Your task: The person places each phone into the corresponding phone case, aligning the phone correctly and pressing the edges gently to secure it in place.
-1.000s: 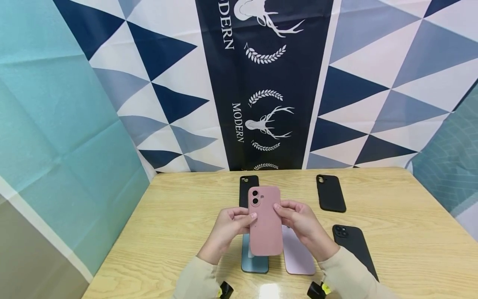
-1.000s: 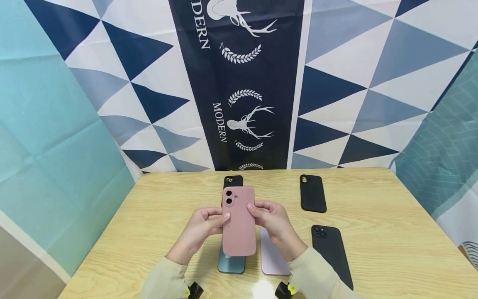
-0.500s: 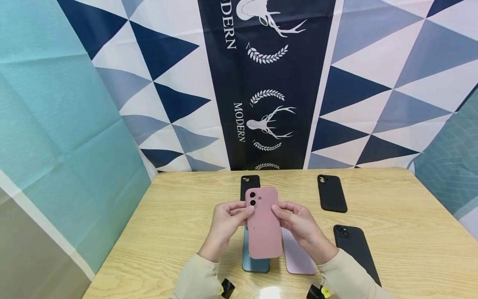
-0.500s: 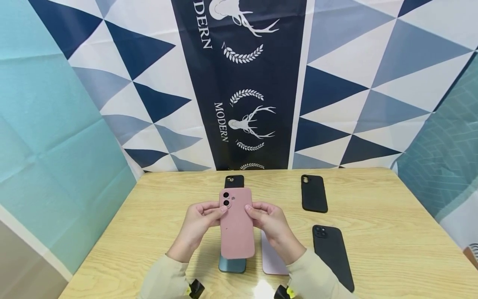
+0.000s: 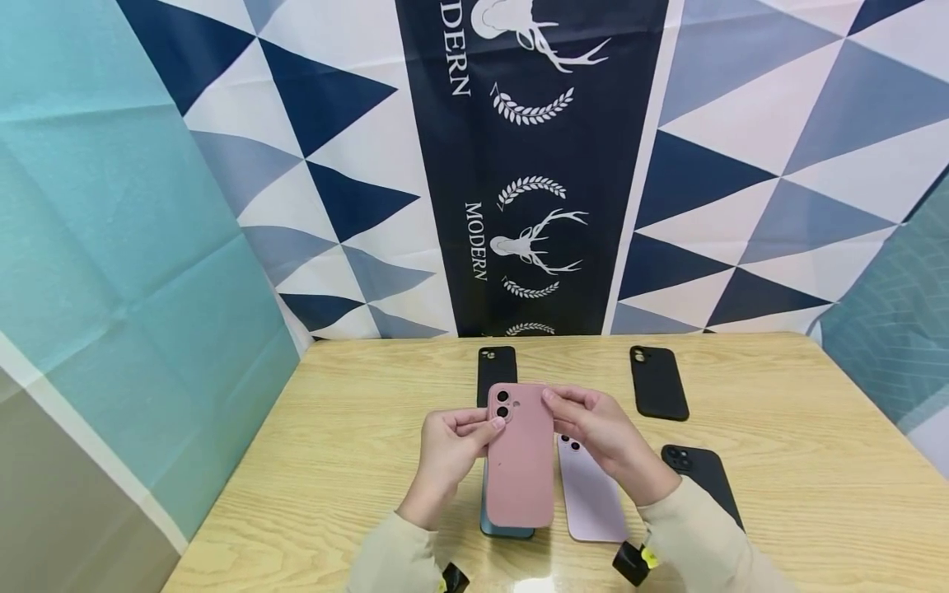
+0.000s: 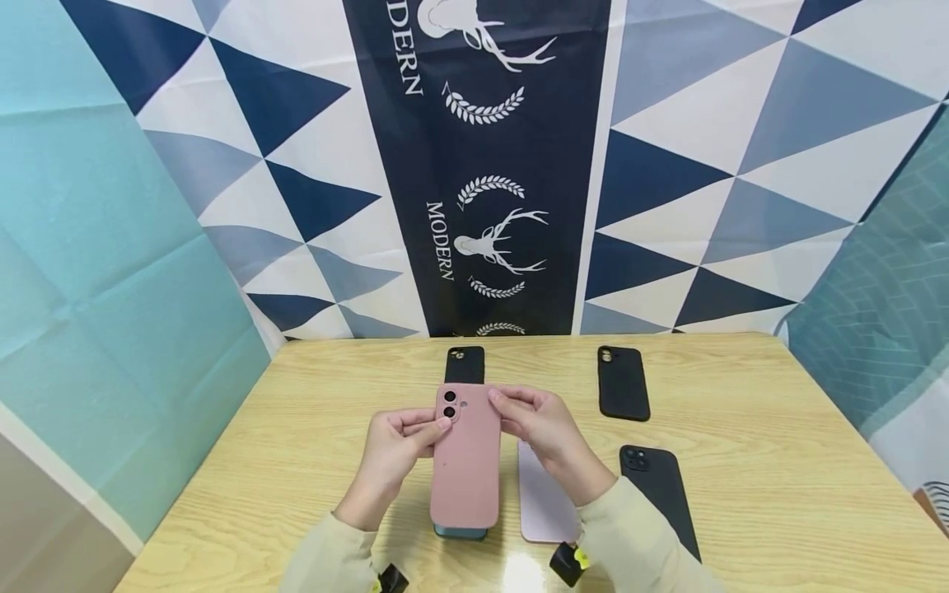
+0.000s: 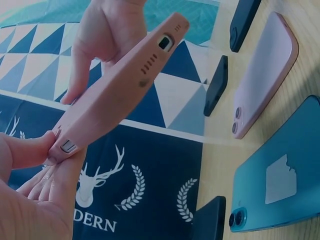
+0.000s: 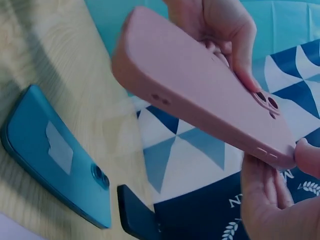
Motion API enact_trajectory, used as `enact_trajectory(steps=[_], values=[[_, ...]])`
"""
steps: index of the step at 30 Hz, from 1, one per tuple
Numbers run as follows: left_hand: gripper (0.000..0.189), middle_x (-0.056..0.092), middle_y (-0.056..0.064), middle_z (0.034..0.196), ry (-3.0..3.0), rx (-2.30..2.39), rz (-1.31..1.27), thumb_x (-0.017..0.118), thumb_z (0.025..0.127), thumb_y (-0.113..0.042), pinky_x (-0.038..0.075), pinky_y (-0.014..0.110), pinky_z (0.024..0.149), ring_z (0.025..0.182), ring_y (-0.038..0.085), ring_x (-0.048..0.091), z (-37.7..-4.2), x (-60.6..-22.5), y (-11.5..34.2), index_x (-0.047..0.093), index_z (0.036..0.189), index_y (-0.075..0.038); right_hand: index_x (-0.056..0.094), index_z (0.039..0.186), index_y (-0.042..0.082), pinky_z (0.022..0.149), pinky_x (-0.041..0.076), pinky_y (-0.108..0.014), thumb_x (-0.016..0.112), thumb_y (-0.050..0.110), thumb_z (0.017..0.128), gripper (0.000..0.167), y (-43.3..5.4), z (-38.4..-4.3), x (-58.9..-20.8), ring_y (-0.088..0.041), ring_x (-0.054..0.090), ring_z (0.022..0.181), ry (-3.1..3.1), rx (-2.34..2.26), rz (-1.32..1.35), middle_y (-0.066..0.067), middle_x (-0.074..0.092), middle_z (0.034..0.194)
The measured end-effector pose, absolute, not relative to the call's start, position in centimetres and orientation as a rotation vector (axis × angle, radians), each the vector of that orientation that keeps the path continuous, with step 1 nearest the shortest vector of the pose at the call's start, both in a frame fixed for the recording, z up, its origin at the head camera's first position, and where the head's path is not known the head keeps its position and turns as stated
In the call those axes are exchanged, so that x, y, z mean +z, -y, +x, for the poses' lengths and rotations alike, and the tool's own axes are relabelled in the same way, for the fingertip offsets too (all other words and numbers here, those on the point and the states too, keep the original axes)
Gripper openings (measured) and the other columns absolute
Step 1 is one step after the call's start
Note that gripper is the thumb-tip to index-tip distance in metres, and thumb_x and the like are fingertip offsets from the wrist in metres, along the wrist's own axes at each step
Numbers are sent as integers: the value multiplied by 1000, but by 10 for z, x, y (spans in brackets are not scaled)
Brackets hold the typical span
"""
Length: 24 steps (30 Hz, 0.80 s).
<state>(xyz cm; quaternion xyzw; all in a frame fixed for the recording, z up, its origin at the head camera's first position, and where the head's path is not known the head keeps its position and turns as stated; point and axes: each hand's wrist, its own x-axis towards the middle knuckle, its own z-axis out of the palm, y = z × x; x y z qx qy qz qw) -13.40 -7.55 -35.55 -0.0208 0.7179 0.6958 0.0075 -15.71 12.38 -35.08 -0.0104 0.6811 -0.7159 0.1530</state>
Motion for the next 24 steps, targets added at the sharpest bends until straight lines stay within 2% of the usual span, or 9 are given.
enact_trajectory(steps=[5, 13, 16, 24], values=[[24, 73, 24, 95, -2235, 2169, -14, 72, 84, -8, 61, 28, 65, 68, 9, 72, -131, -355, 75, 72, 102, 7, 49, 131, -13, 83, 56, -17, 60, 22, 96, 51, -126, -157, -346, 3, 66, 86, -2042, -2049, -46, 12, 69, 95], [24, 72, 26, 96, -2194, 2154, 59, 71, 84, -6, 61, 30, 67, 71, 11, 72, -128, -355, 75, 71, 104, 8, 59, 118, -12, 75, 56, -17, 57, 16, 97, 36, -126, -154, -342, 1, 65, 75, -2085, -2060, -49, 16, 69, 77], [24, 71, 27, 96, -2193, 2135, 92, 71, 84, -5, 61, 30, 68, 73, 12, 72, -128, -355, 76, 70, 104, 8, 59, 118, -12, 74, 55, -17, 57, 16, 97, 36, -126, -153, -343, 0, 64, 74, -2057, -2072, -30, 15, 68, 78], [28, 74, 22, 94, -2122, 2057, 144, 70, 86, -9, 61, 29, 72, 70, 5, 69, -131, -355, 85, 68, 106, 10, 56, 122, -13, 74, 55, -16, 57, 17, 97, 40, -124, -151, -345, 0, 64, 75, -2010, -2088, 15, 13, 68, 81]])
